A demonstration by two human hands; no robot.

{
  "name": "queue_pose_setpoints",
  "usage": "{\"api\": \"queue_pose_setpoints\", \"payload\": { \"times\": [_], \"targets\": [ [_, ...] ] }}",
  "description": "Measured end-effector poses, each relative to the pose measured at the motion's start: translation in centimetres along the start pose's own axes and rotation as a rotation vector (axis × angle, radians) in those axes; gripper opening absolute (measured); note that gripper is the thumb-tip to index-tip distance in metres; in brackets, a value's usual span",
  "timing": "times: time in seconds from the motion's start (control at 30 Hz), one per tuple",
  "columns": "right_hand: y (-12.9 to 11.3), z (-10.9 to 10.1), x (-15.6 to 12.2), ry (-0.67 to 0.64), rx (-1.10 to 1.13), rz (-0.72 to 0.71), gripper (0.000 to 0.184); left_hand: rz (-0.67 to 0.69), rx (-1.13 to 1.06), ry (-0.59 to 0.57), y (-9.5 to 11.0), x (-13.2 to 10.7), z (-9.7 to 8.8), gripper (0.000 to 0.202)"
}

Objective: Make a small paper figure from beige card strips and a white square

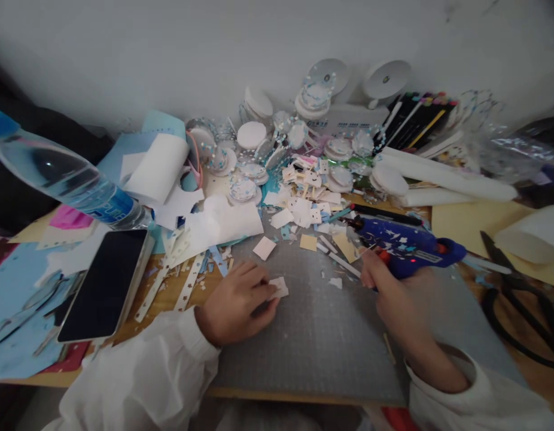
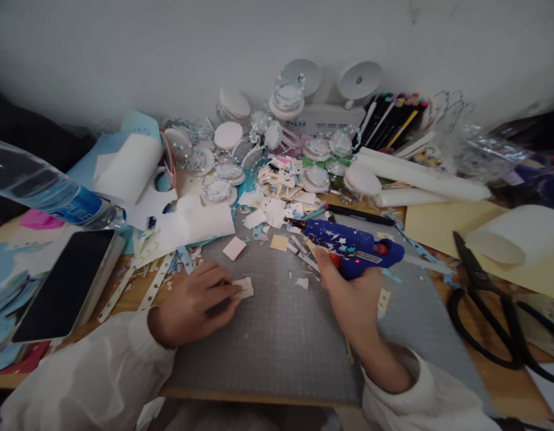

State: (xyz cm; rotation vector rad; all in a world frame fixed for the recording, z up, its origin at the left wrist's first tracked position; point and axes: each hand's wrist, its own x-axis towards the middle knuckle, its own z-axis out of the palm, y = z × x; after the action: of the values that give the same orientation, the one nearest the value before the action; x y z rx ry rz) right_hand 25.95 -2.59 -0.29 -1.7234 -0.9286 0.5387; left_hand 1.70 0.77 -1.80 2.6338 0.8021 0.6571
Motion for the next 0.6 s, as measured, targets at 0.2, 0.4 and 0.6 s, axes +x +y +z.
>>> {"api": "queue_pose_setpoints", "payload": {
  "times": [0.2,0.4,0.6],
  "targets": [
    [0.8,-0.2,1.0,0.063,-0.031,-0.03,0.041,0.022,0.069,-0.039,0.2,-0.1,0.1,0.01],
    [0.9,-4.9,2.6,0.207,-0.272,0.021,0.036,-0.013,0.061,-0.018,0.4,-0.3,0.1,0.01],
    [6.4,-11.7,3.2,0.129,-0.644,-0.212,0.041,-0.045,0.021,0.098,0.3,-0.4,0.7,0.016]
  ]
}}
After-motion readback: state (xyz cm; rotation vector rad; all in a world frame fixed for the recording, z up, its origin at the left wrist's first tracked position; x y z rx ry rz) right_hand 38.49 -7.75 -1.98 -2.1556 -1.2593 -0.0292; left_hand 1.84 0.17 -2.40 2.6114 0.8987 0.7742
